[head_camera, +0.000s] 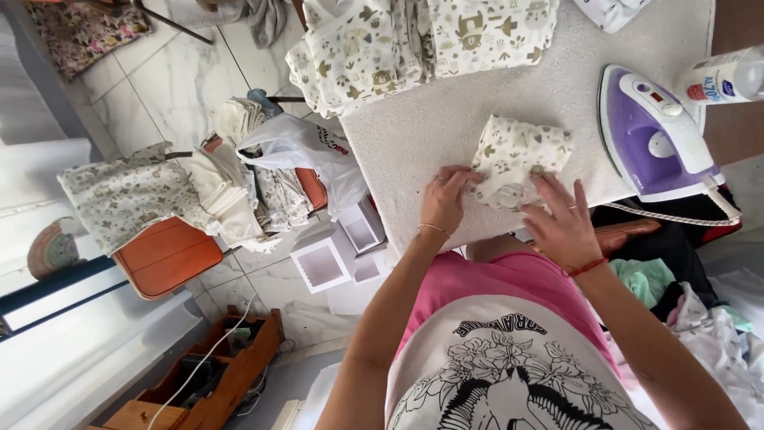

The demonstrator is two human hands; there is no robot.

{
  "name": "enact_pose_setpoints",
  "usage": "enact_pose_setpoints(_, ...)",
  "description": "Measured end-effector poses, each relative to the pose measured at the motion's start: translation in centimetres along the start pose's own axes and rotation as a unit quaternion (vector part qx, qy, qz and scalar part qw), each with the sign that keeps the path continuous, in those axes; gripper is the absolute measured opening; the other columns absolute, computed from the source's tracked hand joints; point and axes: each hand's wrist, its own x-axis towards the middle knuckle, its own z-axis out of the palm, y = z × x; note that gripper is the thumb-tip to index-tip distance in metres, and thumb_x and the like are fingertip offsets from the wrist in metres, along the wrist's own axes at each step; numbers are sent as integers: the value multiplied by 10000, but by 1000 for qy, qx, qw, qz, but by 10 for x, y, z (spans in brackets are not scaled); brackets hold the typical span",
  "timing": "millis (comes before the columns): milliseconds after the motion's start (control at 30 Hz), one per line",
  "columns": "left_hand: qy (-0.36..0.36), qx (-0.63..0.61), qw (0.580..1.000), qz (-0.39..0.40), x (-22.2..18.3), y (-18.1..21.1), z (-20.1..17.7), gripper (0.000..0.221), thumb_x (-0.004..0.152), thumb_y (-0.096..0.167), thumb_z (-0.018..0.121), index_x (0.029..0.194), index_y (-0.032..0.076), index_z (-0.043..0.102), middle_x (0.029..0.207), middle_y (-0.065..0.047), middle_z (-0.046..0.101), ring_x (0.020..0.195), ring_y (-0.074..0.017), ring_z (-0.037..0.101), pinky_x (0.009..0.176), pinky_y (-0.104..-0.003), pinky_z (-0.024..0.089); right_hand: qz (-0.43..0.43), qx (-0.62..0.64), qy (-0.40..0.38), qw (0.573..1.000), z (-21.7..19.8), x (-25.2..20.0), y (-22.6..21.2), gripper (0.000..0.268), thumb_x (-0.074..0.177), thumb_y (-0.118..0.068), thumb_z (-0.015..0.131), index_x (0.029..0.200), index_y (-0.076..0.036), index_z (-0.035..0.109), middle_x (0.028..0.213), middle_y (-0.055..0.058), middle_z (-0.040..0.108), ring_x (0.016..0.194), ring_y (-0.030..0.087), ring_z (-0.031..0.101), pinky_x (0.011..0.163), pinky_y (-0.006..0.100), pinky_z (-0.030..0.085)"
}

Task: Ironing and folding small baby garments on an ironing board.

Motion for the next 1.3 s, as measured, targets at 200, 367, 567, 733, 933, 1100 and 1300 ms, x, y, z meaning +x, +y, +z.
enact_pose_setpoints(200,25,-40,981,-186,-6,47,-20,166,801,237,564,944,167,518,913,-49,549,851,-220,597,742,-351,491,376,257,18,890,-5,-25,0,295,833,-54,667,1079,21,522,1006,134,534,857,260,575,638,302,491)
enact_pose_setpoints(367,23,-11,981,-191,11,56,-11,294,777,373,580,936,133,518,906,-90,537,855,-276,584,757,-367,476,574,390,36,719,31,-23,22,298,815,-206,714,951,5,555,814,140,569,669,228,603,569,296,545)
enact_pose_setpoints(567,33,-145,958,-246,11,41,5,250,787,366,581,834,123,545,812,-76,571,819,-262,591,751,-365,465,544,362,67,753,11,-17,11,199,835,-208,717,838,-70,575,658,50,530,575,86,537,526,220,479)
enact_pose_setpoints(733,34,-270,924,-269,10,33,9,164,840,278,530,857,121,490,631,-52,525,631,-181,548,607,-321,446,510,303,66,802,8,-19,-3,206,840,-174,728,795,-82,549,571,44,459,494,79,432,460,219,352)
enact_pose_setpoints(933,1,-73,949,-306,11,42,-8,180,782,326,551,845,164,505,785,-36,630,801,-235,611,705,-376,462,554,219,-67,801,11,-2,-1,452,712,-295,709,1079,-135,500,860,53,607,790,161,591,657,305,468)
enact_pose_setpoints(1100,-73,-70,908,-405,-5,45,2,531,683,506,568,1058,156,437,1012,-61,524,1002,-220,523,875,-354,426,74,3,22,997,8,58,0,426,868,-145,459,1277,-28,448,1391,198,243,1278,337,116,967,502,12)
enact_pose_setpoints(1300,-36,-2,922,-385,-2,32,22,435,667,445,586,943,118,513,910,-113,527,935,-286,542,816,-365,445,-17,-163,11,986,63,59,9,479,901,-427,363,1264,-152,512,1344,161,400,1202,396,338,863,657,186)
